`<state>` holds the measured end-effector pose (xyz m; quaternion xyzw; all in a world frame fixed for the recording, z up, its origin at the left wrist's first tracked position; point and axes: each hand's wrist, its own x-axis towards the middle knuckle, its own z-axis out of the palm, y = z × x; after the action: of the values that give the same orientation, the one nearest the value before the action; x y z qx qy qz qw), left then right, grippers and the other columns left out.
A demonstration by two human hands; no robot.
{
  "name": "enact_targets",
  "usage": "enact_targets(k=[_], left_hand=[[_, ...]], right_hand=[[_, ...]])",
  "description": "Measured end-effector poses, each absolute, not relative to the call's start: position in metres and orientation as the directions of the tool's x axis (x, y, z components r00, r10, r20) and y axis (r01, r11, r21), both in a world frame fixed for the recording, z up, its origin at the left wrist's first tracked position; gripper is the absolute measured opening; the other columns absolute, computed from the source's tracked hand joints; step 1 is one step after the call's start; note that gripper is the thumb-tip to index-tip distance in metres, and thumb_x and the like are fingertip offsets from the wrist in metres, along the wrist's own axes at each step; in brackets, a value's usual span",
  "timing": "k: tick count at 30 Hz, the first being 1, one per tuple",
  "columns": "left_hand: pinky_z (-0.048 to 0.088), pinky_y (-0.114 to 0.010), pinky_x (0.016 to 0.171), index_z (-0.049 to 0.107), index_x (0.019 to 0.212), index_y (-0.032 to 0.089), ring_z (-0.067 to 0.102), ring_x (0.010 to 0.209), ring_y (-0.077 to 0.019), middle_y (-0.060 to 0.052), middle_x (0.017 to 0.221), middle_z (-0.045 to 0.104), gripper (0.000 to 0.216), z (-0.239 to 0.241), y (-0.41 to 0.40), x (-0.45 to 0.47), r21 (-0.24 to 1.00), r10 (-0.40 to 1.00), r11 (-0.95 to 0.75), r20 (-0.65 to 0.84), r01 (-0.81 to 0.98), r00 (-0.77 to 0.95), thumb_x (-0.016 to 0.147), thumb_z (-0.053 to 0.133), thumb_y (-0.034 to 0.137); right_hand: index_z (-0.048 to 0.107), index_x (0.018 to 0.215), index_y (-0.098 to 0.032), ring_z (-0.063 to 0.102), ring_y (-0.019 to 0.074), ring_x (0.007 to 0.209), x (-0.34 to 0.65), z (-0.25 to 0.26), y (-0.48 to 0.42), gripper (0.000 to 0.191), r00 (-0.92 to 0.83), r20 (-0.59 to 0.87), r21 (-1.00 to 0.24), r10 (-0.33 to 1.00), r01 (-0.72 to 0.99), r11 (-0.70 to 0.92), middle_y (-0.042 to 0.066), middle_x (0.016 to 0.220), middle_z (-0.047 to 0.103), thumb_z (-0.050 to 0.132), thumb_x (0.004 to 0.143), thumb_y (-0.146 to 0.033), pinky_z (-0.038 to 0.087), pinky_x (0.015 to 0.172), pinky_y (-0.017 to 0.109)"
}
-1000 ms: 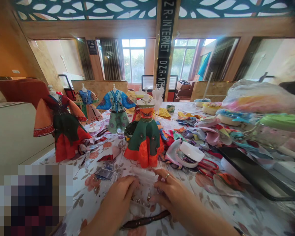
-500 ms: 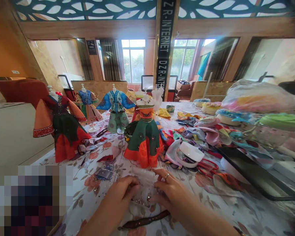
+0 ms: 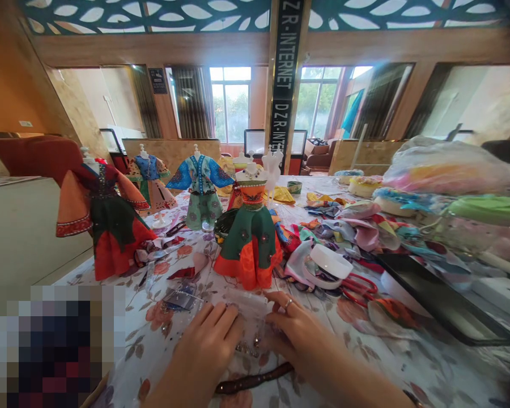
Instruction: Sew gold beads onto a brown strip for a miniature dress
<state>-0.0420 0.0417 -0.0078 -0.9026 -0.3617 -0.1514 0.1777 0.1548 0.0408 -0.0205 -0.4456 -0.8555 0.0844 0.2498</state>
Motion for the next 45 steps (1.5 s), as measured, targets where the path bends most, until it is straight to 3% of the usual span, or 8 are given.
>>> enact_targets(k=[5, 12, 23, 28, 35, 45], left_hand=[[0.052, -0.036, 0.067, 0.065, 0.081, 0.015, 0.063, 0.071, -0.0222, -0.006, 0.079, 0.067, 0.03, -0.0057, 0.0416, -0.0411, -0.166, 0.578, -0.683, 0.472, 0.711, 0.666, 0.074, 0.044, -0.005], [0.05, -0.038, 0.065, 0.065, 0.076, 0.014, 0.061, 0.069, -0.0245, -0.008, 0.076, 0.066, 0.03, -0.0072, 0.0414, -0.0402, -0.317, 0.55, -0.638, 0.452, 0.702, 0.703, 0.073, 0.042, -0.006], [0.05, -0.034, 0.069, 0.065, 0.083, 0.016, 0.062, 0.073, -0.0214, -0.006, 0.083, 0.068, 0.035, -0.0092, 0.0442, -0.0413, -0.254, 0.538, -0.664, 0.491, 0.704, 0.685, 0.076, 0.038, -0.005], [0.05, -0.034, 0.064, 0.063, 0.077, 0.016, 0.061, 0.069, -0.0208, -0.005, 0.077, 0.066, 0.035, -0.0116, 0.0449, -0.0411, -0.202, 0.508, -0.693, 0.545, 0.692, 0.667, 0.082, 0.034, -0.003], [0.048, -0.036, 0.064, 0.062, 0.071, 0.014, 0.059, 0.065, -0.0219, -0.006, 0.073, 0.064, 0.033, -0.0138, 0.0439, -0.0412, -0.235, 0.471, -0.668, 0.601, 0.706, 0.646, 0.083, 0.035, 0.0], [0.044, -0.034, 0.064, 0.064, 0.078, 0.015, 0.059, 0.066, -0.0209, -0.005, 0.075, 0.065, 0.036, -0.0102, 0.0435, -0.0415, -0.219, 0.454, -0.69, 0.611, 0.69, 0.648, 0.085, 0.033, -0.002]], right_hand=[[0.07, 0.083, -0.016, 0.062, 0.0285, 0.102, 0.1594, -0.0221, 0.0431, 0.007, -0.448, 0.364, -0.352, 0.817, 0.746, 0.566, 0.014, 0.116, 0.062, 0.072, 0.077, -0.019, 0.054, 0.085, 0.042], [0.069, 0.079, -0.018, 0.066, 0.025, 0.093, 0.1607, -0.0229, 0.0447, 0.006, -0.43, 0.431, -0.335, 0.793, 0.74, 0.583, 0.011, 0.109, 0.065, 0.073, 0.076, -0.022, 0.055, 0.08, 0.038], [0.069, 0.08, -0.019, 0.067, 0.0247, 0.091, 0.1606, -0.0232, 0.0458, 0.005, -0.412, 0.482, -0.336, 0.773, 0.728, 0.598, 0.011, 0.109, 0.066, 0.072, 0.077, -0.021, 0.056, 0.078, 0.039], [0.068, 0.078, -0.019, 0.067, 0.0256, 0.088, 0.1607, -0.0258, 0.0457, 0.008, -0.403, 0.489, -0.353, 0.774, 0.719, 0.598, 0.011, 0.105, 0.067, 0.075, 0.074, -0.021, 0.057, 0.075, 0.04], [0.067, 0.078, -0.018, 0.067, 0.0265, 0.089, 0.1605, -0.0244, 0.0457, 0.008, -0.408, 0.5, -0.338, 0.764, 0.72, 0.606, 0.012, 0.107, 0.067, 0.074, 0.075, -0.022, 0.056, 0.075, 0.04], [0.065, 0.082, -0.018, 0.065, 0.0214, 0.078, 0.161, -0.0235, 0.0452, 0.007, -0.384, 0.541, -0.38, 0.749, 0.683, 0.624, 0.004, 0.084, 0.069, 0.063, 0.086, -0.024, 0.05, 0.07, 0.034]])
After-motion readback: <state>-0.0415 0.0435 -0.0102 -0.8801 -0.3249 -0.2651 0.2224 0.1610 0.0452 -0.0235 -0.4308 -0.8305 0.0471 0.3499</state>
